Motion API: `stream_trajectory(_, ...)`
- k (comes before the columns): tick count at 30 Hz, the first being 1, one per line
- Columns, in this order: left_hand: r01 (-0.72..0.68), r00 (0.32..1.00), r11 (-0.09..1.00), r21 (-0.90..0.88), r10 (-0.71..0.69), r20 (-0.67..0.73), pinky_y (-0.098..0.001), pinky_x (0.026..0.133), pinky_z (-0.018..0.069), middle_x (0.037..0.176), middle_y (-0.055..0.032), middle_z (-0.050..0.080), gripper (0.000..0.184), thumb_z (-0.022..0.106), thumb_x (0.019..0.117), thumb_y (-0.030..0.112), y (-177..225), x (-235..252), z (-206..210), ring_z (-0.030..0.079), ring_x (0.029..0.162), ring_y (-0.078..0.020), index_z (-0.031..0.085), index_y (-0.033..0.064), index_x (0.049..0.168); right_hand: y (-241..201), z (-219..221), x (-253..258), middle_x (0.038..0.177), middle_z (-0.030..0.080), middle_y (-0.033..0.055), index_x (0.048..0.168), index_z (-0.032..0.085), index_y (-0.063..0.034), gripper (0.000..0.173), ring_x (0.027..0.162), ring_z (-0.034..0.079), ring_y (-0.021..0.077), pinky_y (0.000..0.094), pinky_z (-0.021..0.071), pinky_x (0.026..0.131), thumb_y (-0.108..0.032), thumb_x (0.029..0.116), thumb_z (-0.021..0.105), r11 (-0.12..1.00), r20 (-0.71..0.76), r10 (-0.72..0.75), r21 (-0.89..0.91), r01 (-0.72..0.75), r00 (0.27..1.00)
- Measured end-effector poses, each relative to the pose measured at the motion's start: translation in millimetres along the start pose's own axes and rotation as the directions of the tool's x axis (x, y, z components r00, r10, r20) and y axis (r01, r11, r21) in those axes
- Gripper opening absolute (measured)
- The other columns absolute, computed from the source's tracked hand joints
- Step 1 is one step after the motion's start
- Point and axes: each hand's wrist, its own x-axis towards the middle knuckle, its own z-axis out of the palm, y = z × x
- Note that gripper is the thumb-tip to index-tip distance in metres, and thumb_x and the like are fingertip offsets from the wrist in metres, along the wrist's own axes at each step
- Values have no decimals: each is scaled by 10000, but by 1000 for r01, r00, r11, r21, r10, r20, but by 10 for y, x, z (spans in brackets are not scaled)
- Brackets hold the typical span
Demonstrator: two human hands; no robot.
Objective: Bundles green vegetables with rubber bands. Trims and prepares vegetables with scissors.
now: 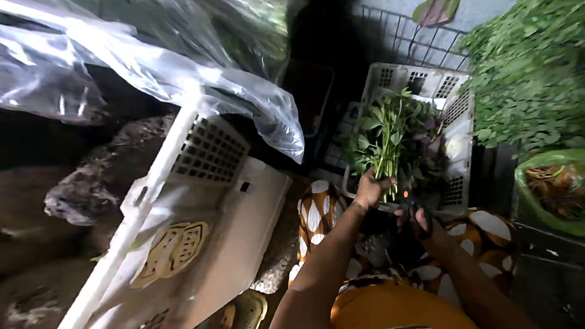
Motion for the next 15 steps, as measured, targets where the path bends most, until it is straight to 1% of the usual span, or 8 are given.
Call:
stream_trajectory(2, 10, 1000, 999, -53, -9, 10, -415, 866, 598, 1128, -138, 704, 524, 793, 873, 69, -4, 18, 3, 702, 962, -211, 569, 47, 1346, -40, 19, -50, 1000, 691, 63, 1320, 542, 25, 759, 875, 685, 155, 321, 595, 813, -650, 979, 474, 1000, 6, -3, 6, 3, 1000)
stream_trajectory(5, 19, 1000, 994, -107, -16, 26, -386, 852, 599, 1123, -135, 707, 537, 800, 843, 22, 28, 40, -25, 702, 963, -197, 575, 33, 1330, -135, 28, -112, 935, 692, 61, 1283, 554, 34, 742, 810, 686, 156, 319, 601, 766, -638, 997, 420, 1000, 13, 13, -6, -13, 1000)
stream_trajectory(8, 6, 999, 993, -119, 0, 53, -364, 816, 602, 1120, -131, 706, 577, 816, 820, 19, -1, 53, -58, 702, 941, -183, 565, 36, 1340, -213, 38, -191, 899, 693, 55, 1255, 581, 11, 772, 773, 682, 155, 311, 598, 720, -687, 978, 404, 998, 11, 67, 6, -67, 998)
stream_trajectory(10, -6, 997, 989, -149, 18, 79, -370, 857, 602, 1146, -140, 702, 605, 809, 807, -1, -10, 67, -68, 703, 981, -188, 555, 30, 1355, -259, 48, -199, 901, 691, 57, 1243, 594, -4, 789, 768, 678, 155, 302, 594, 689, -717, 966, 401, 997, -2, 71, 36, -71, 997)
stream_trajectory(11, -18, 995, 984, -176, 34, 91, -381, 903, 600, 1161, -144, 701, 615, 807, 793, -18, -16, 72, -74, 703, 1016, -195, 557, 20, 1353, -284, 61, -188, 900, 687, 56, 1239, 600, -10, 789, 760, 672, 150, 288, 584, 665, -718, 979, 368, 996, -8, 68, 51, -68, 998)
stream_trajectory(12, -27, 994, 980, -197, 48, 101, -385, 925, 595, 1164, -146, 700, 618, 803, 782, -33, -23, 69, -80, 701, 1032, -198, 558, 10, 1347, -310, 77, -173, 896, 684, 50, 1235, 606, -21, 790, 747, 665, 139, 271, 573, 640, -722, 988, 337, 995, -12, 69, 73, -68, 998)
stream_trajectory(14, -39, 991, 973, -225, 67, 119, -385, 932, 594, 1162, -145, 702, 615, 793, 772, -54, -32, 50, -94, 701, 1037, -199, 557, -3, 1337, -326, 87, -118, 881, 677, 45, 1215, 624, -36, 797, 712, 650, 123, 247, 552, 596, -730, 994, 299, 988, 3, 59, 145, -59, 998)
stream_trajectory(15, -42, 989, 971, -236, 74, 128, -384, 934, 593, 1166, -143, 702, 621, 790, 773, -58, -34, 43, -103, 700, 1040, -198, 551, -5, 1344, -329, 79, -87, 871, 684, 43, 1194, 640, -47, 823, 693, 652, 117, 238, 548, 575, -765, 972, 307, 981, 18, 59, 186, -61, 998)
